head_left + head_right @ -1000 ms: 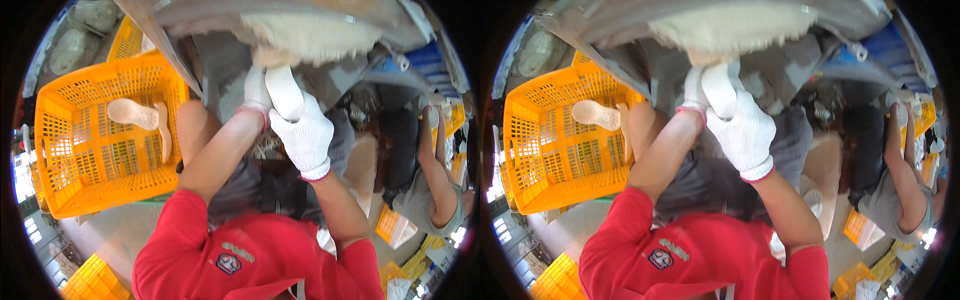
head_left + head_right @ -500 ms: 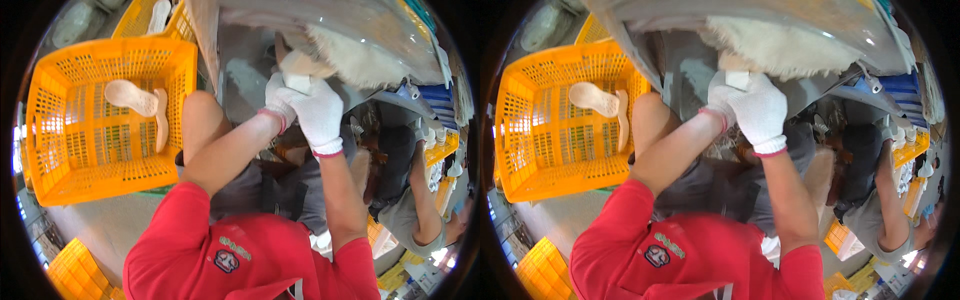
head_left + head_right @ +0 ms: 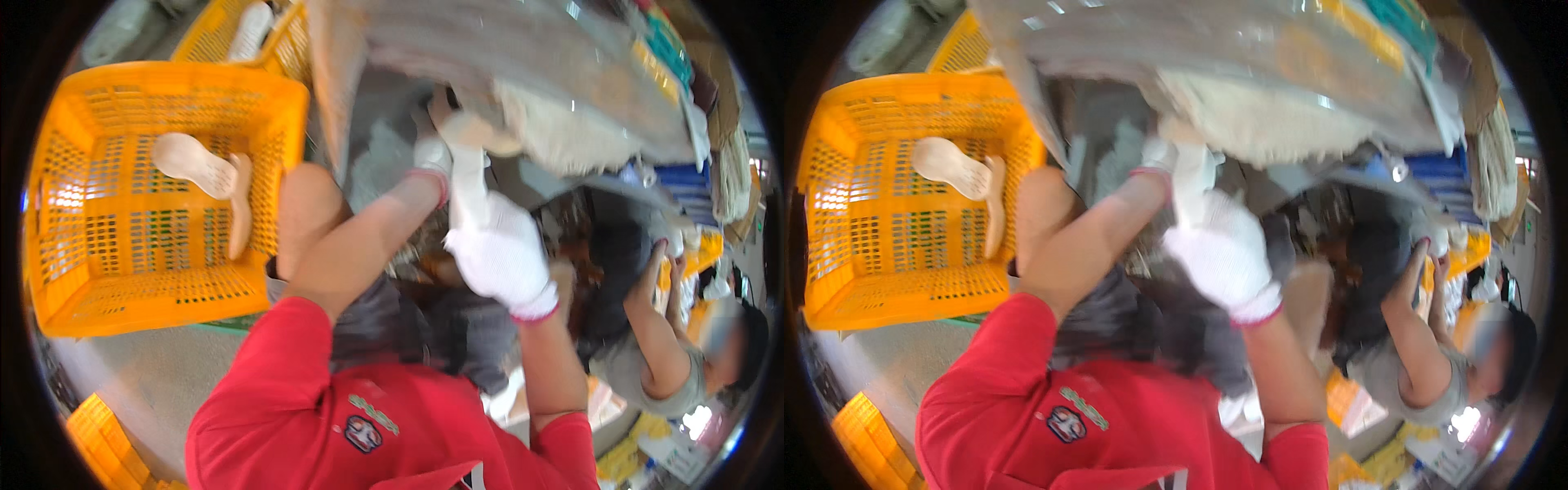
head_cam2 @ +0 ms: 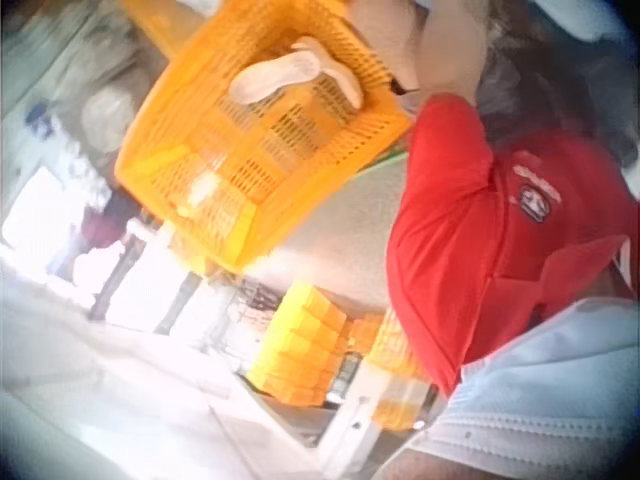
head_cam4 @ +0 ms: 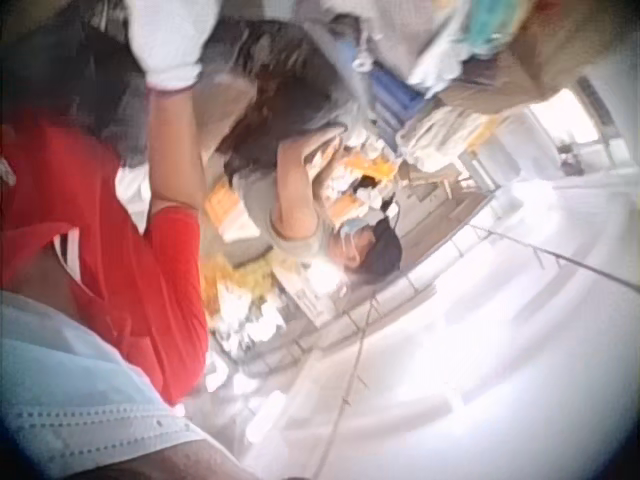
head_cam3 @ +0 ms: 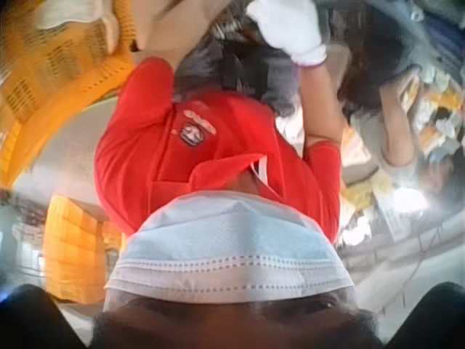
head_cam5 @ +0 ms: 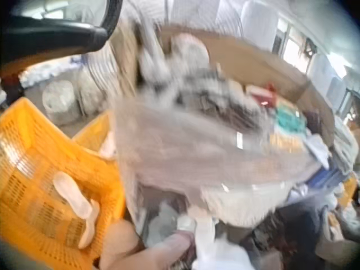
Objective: The person sits on the floor and repeatedly rubs white slipper soles against a rotating brush to remove debris, then places each slipper into a yellow basket. The person also moves a basket of finished slippers and retrieves a new basket to continue the task.
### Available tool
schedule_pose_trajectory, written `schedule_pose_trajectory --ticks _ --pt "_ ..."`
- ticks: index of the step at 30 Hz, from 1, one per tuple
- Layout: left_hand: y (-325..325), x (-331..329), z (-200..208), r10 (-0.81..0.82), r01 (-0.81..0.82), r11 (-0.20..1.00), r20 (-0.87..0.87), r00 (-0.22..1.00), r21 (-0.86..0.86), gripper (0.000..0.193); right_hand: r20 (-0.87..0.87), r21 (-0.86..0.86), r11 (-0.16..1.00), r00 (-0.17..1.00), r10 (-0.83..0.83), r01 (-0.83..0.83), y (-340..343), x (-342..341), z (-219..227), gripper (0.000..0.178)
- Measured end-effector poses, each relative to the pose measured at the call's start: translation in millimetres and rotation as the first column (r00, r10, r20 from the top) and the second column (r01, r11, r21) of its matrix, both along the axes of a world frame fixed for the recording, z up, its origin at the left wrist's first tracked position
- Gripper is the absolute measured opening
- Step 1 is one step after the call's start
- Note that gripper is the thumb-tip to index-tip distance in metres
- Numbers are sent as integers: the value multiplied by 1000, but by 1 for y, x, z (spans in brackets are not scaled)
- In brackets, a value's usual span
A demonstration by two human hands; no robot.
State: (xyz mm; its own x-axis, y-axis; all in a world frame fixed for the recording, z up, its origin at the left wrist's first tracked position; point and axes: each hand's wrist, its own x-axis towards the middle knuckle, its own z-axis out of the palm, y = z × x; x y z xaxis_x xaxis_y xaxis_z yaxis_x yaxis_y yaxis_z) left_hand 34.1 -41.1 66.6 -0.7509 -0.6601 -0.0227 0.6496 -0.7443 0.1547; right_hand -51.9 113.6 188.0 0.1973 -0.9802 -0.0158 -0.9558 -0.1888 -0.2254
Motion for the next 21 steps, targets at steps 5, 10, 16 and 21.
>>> schedule_pose_trajectory --ticks 5,10,16,21 --pt "27 2 -7 243 -187 970 578 779 -154 57 46 -80 995 997 -59 63 23 13 2 41" --pt "48 -17 -40 217 -169 976 701 679 -139 43 302 187 882 829 -471 433 67 25 -7 33" --pt "20 11 4 241 120 953 938 249 -277 61 -27 -67 997 999 -33 31 61 15 -6 33" --pt "60 -4 -4 -10 -83 961 332 943 263 55 692 598 526 -59 -720 605 106 -3 -18 73"
